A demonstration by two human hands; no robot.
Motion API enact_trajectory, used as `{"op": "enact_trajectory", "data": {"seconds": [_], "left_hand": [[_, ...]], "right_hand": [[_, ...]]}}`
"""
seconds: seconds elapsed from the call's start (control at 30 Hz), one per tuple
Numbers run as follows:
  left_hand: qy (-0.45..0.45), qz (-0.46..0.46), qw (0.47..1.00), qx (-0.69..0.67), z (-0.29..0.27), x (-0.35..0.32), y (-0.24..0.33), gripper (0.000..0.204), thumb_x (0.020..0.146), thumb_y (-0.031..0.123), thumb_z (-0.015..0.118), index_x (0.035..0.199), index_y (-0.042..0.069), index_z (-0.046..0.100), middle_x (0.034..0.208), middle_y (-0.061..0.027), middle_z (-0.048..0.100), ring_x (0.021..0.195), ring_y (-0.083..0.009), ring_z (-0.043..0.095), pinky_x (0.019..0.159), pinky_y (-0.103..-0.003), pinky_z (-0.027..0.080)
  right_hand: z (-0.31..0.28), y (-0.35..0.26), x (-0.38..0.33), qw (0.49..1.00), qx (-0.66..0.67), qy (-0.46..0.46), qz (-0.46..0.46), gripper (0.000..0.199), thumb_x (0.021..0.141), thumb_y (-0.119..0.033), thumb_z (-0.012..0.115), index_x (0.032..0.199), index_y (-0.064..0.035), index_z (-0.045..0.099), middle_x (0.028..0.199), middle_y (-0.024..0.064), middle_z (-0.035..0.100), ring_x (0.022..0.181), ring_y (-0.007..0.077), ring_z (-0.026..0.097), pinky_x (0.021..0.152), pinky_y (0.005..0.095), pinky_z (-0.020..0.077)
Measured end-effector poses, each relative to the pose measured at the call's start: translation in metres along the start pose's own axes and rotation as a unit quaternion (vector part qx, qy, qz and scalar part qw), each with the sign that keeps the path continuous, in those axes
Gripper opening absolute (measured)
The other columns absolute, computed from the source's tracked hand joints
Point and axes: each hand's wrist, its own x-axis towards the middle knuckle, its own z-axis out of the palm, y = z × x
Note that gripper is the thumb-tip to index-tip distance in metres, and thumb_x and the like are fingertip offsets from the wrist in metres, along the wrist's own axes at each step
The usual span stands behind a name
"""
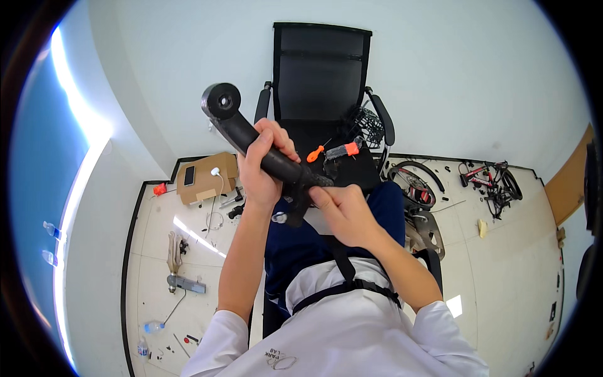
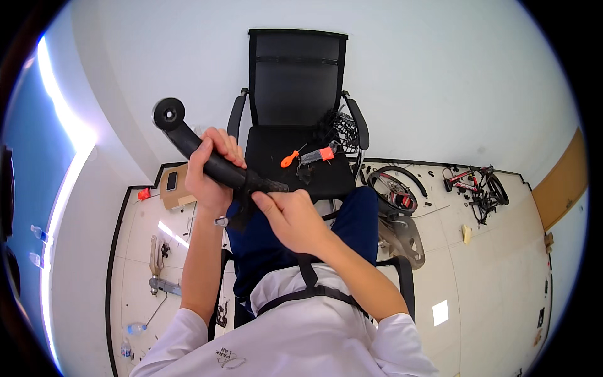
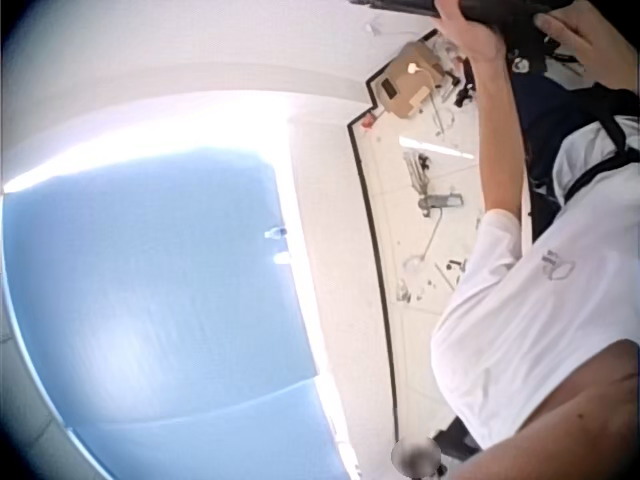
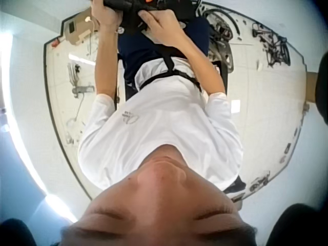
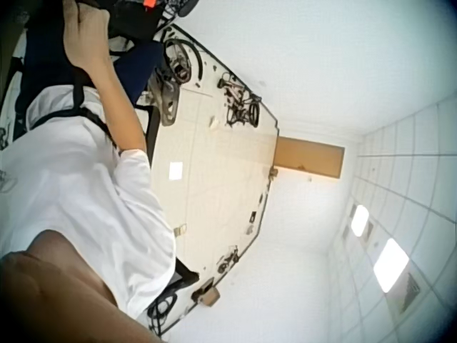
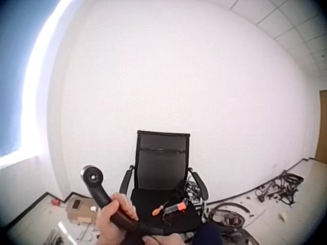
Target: The person assembles a bicycle handlebar by attaching a brake lever and a bell. They use a screwdriver to tighten the components and wipe the handlebar with a cloth.
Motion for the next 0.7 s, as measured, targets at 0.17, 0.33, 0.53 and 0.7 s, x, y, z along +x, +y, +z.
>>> {"op": "enact_trajectory", "data": {"seconds": [0.17, 0.33, 0.53, 0.7], "left_hand": [[-0.056, -0.044, 0.994, 0.085, 0.026, 0.003, 0.009, 0.078, 0.084, 0.067, 0.051, 0.120, -0.003, 0.046, 0.109, -0.0194, 0.056, 0.101, -0.0260, 0.057, 0.089, -0.038, 0.046], [-0.140, 0.065, 0.970, 0.187, 0.031, -0.002, -0.006, 0.141, 0.052, 0.077, 0.078, 0.152, 0.004, 0.010, 0.141, -0.0230, 0.040, 0.120, -0.0296, 0.054, 0.102, -0.042, 0.042], [-0.158, 0.024, 0.951, 0.263, 0.028, -0.006, -0.016, 0.145, 0.050, 0.052, 0.094, 0.154, 0.007, 0.003, 0.143, -0.0218, 0.037, 0.120, -0.0284, 0.056, 0.094, -0.036, 0.048], [-0.074, 0.083, 0.973, 0.200, 0.025, -0.015, -0.030, 0.058, 0.081, 0.023, 0.065, 0.131, 0.004, 0.043, 0.090, -0.0034, 0.047, 0.071, -0.0086, 0.048, 0.066, -0.023, 0.041]], "right_hand": [[-0.017, 0.009, 0.009, 0.981, 0.190, 0.007, 0.032, 0.052, 0.102, -0.038, 0.048, 0.063, -0.0052, 0.043, 0.050, -0.0026, 0.033, 0.044, 0.0062, 0.028, 0.041, 0.0269, 0.0238], [-0.037, -0.005, 0.015, 0.908, 0.389, -0.038, 0.148, 0.053, 0.102, -0.049, 0.043, 0.063, -0.0128, 0.035, 0.049, -0.0061, 0.028, 0.039, 0.0041, 0.025, 0.038, 0.0236, 0.0201], [-0.031, 0.001, 0.010, 0.880, 0.430, -0.070, 0.189, 0.055, 0.102, -0.049, 0.042, 0.061, -0.0138, 0.033, 0.050, -0.0059, 0.026, 0.036, 0.0047, 0.020, 0.034, 0.0240, 0.0130], [-0.017, -0.005, 0.007, 0.902, 0.376, -0.102, 0.187, 0.054, 0.102, -0.049, 0.040, 0.064, -0.0120, 0.034, 0.051, -0.0061, 0.026, 0.038, 0.0046, 0.021, 0.036, 0.0239, 0.0151]]}}
